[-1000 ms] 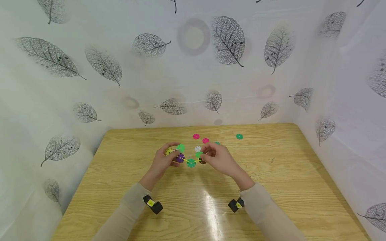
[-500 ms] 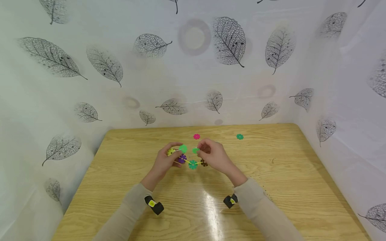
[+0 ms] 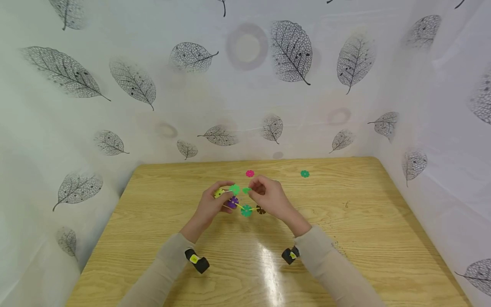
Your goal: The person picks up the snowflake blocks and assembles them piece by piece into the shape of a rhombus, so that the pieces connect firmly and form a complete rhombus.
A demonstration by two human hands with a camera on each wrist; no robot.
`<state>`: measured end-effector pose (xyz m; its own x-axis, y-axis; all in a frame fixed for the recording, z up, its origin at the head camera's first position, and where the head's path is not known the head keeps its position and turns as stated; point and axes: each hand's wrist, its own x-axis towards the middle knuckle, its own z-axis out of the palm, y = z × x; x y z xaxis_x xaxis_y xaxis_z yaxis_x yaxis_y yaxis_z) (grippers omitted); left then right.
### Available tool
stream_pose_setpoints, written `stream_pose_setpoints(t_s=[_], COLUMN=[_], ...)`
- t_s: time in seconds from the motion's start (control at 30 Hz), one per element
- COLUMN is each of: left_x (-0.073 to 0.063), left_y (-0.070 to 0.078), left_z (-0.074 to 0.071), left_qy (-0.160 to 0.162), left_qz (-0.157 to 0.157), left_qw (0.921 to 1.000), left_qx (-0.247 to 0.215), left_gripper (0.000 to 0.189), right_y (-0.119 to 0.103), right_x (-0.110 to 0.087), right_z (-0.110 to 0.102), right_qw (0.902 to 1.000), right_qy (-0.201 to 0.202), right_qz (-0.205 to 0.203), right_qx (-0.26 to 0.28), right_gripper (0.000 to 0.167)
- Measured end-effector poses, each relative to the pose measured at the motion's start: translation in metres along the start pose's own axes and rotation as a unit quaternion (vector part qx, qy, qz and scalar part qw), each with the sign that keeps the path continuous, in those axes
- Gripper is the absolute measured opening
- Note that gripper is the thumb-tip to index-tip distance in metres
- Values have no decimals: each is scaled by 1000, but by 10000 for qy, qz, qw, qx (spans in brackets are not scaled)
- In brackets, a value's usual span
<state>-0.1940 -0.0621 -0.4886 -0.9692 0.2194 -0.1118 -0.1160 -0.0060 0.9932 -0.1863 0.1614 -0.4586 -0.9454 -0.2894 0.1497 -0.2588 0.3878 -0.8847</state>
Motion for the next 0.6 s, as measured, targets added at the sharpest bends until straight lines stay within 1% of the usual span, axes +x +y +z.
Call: stream_pose_setpoints(t_s=[0.33, 0.6], left_x=[-1, -2], left_y=[0, 1], left_z=[-1, -1], left_qy=[-44, -94], left_qz=[43, 99], left_qw=[10000, 9999], left_qx=[43, 97], left_gripper=[37, 34], right_y=[1, 0], right_x=[-1, 0], right_z=[4, 4], right_qw=[9999, 9991], right_qy=[-15, 98], right_qz=[-122, -221], right_qx=[-88, -349], right_gripper=[9, 8])
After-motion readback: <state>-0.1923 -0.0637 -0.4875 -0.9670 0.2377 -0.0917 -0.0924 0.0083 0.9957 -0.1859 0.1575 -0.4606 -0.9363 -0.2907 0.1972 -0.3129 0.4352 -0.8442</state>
